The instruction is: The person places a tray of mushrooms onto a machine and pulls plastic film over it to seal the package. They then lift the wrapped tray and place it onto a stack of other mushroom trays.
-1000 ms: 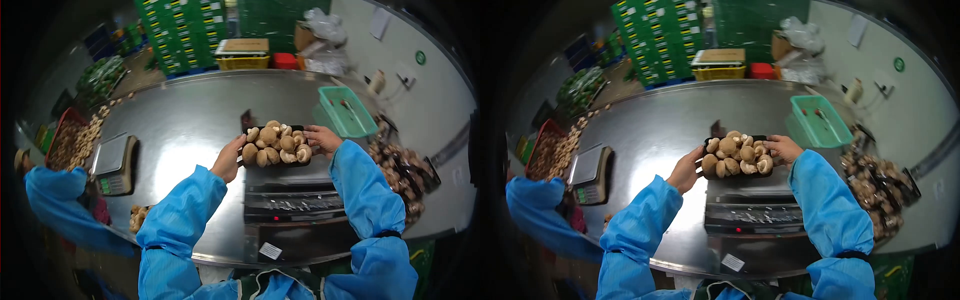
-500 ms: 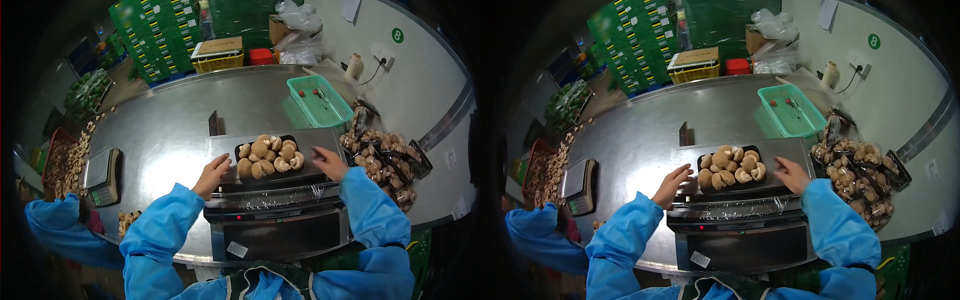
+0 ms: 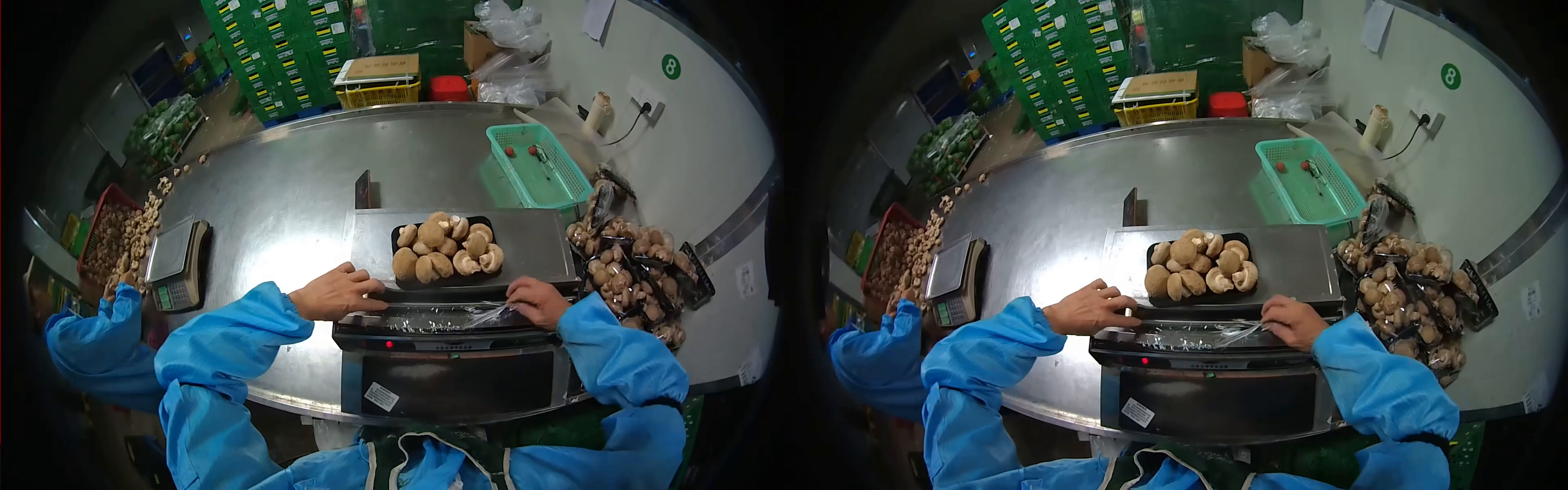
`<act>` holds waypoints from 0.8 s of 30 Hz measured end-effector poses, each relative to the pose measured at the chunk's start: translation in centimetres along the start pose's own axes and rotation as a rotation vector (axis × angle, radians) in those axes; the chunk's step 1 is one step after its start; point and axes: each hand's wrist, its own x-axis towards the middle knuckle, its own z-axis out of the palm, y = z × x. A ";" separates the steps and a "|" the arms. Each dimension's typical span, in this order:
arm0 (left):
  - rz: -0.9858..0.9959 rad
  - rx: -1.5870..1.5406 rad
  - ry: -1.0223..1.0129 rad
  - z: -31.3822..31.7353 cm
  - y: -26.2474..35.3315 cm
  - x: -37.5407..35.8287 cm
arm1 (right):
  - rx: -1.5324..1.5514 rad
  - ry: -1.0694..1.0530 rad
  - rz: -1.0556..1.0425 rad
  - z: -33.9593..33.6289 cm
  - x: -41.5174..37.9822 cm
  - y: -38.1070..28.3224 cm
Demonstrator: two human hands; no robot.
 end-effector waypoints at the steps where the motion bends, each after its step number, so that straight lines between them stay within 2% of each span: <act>1: 0.001 -0.026 0.014 0.6 -0.1 -0.5 | 0.337 0.131 0.231 0.3 -0.2 0.1; 2: -0.004 -0.033 0.010 1.0 0.2 -0.6 | 0.344 0.124 0.230 0.5 -0.2 0.0; 4: 0.009 -0.099 0.027 1.1 0.7 0.2 | 1.102 0.259 0.611 0.3 0.0 -0.4; 5: 0.032 -0.119 0.085 2.1 0.6 0.8 | 1.277 0.309 0.578 0.8 0.2 -0.2; 6: 0.014 -0.145 0.063 2.2 0.8 1.4 | 1.271 0.321 0.573 0.9 0.1 -0.3; 8: -0.060 -0.646 0.325 3.8 1.6 2.2 | 1.484 0.411 0.598 1.1 -0.4 -0.5; 10: -0.488 -1.587 0.400 2.0 4.2 1.5 | 1.485 0.423 0.509 -0.4 -2.1 -1.7; 12: -0.457 -1.911 0.660 -0.8 5.6 -0.5 | 1.446 0.415 0.472 -3.6 -3.2 -4.6; 14: -0.194 -1.851 0.851 -4.4 5.7 -1.9 | 1.224 0.511 0.349 -7.8 -2.5 -7.2; 16: 0.011 -1.533 1.056 -8.6 3.9 -2.3 | 1.046 0.658 0.020 -11.6 0.7 -9.1; 18: -0.008 -1.033 1.203 -10.6 0.8 0.1 | 0.416 0.740 0.005 -13.5 4.7 -7.7; 20: -0.169 -0.413 0.965 -10.2 -4.1 3.3 | -0.212 0.567 -0.105 -13.2 8.8 -2.4; 22: -0.181 -0.078 0.671 -7.0 -9.2 5.4 | -0.669 0.236 -0.075 -12.1 10.5 3.4; 23: -0.189 -0.069 0.675 -4.7 -10.7 6.0 | -0.673 0.238 -0.086 -11.5 11.1 5.7; 24: -0.178 -0.032 0.510 -2.2 -12.0 6.3 | -0.739 0.146 -0.115 -10.6 11.5 7.7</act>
